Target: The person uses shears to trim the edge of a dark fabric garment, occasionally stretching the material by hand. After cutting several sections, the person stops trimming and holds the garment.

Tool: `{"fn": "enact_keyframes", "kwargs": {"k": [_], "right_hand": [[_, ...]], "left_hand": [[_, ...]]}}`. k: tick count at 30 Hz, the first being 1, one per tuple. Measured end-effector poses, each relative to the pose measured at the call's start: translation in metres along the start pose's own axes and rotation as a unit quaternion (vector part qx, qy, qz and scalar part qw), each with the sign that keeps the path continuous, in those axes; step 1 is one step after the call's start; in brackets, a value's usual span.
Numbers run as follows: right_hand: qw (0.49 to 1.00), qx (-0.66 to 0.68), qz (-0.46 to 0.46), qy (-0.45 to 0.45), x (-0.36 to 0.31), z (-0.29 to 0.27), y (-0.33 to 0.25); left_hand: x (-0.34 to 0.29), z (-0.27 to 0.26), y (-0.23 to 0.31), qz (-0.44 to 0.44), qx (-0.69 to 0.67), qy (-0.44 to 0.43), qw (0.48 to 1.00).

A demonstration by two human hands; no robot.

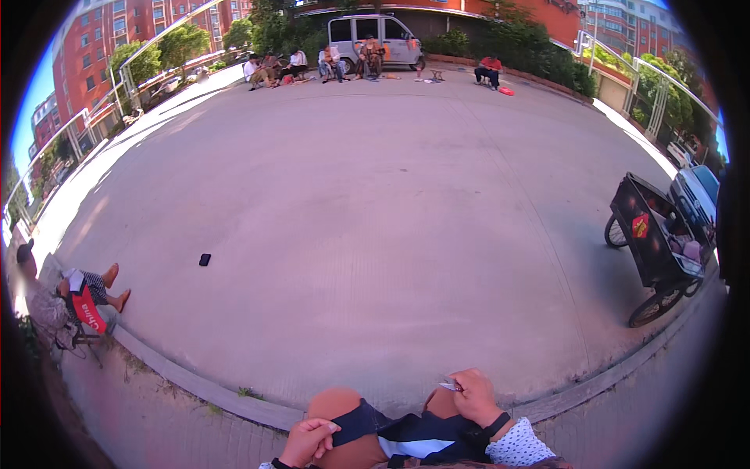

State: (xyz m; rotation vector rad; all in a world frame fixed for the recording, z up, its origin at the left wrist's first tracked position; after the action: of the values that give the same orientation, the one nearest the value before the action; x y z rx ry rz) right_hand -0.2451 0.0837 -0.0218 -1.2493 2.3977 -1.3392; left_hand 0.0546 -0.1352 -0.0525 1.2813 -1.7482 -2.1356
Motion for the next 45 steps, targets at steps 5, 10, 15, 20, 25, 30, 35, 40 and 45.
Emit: {"fn": "enact_keyframes", "kwargs": {"k": [5, 10, 15, 20, 25, 30, 35, 40, 45], "right_hand": [[0.998, -0.010, -0.028, 0.049, -0.006, -0.008, -0.013], [0.999, -0.012, -0.002, 0.031, -0.001, 0.002, -0.017], [0.999, -0.017, -0.002, 0.039, -0.002, 0.001, -0.017], [0.999, -0.021, -0.007, 0.038, -0.003, -0.003, -0.016], [0.999, -0.031, -0.006, 0.032, -0.001, 0.001, -0.017], [1.000, 0.003, -0.006, 0.026, -0.001, 0.009, -0.013], [1.000, 0.003, 0.004, 0.008, -0.007, 0.012, 0.005], [1.000, 0.005, 0.015, 0.018, -0.009, 0.015, 0.012], [1.000, -0.003, 0.017, 0.014, -0.012, 0.012, 0.001]], "left_hand": [[0.022, 0.008, -0.019, -0.028, 0.016, -0.111, 0.993], [0.012, -0.001, -0.018, -0.031, 0.025, -0.087, 0.995], [0.012, 0.000, -0.018, -0.033, 0.022, -0.093, 0.995], [0.014, 0.004, -0.016, -0.030, 0.017, -0.097, 0.995], [0.019, 0.001, -0.026, -0.033, 0.001, -0.105, 0.994], [0.012, -0.004, -0.023, -0.039, -0.007, -0.070, 0.997], [0.023, 0.003, -0.022, -0.030, -0.004, -0.126, 0.992], [0.010, -0.001, -0.024, -0.042, -0.003, -0.107, 0.993], [0.011, 0.000, -0.026, -0.039, 0.004, -0.114, 0.993]]}}
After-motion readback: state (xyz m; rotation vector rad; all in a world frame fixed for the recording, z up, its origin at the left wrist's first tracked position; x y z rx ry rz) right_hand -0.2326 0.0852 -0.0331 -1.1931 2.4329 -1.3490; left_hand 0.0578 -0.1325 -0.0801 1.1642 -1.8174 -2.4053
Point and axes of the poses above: each hand's wrist, its own x-axis towards the middle knuckle, its own z-axis out of the palm, y = z × x, the point moved 8 cm from there along x, towards the middle knuckle, and after that the axes turned 12 degrees about x, right-handed, at the moved point
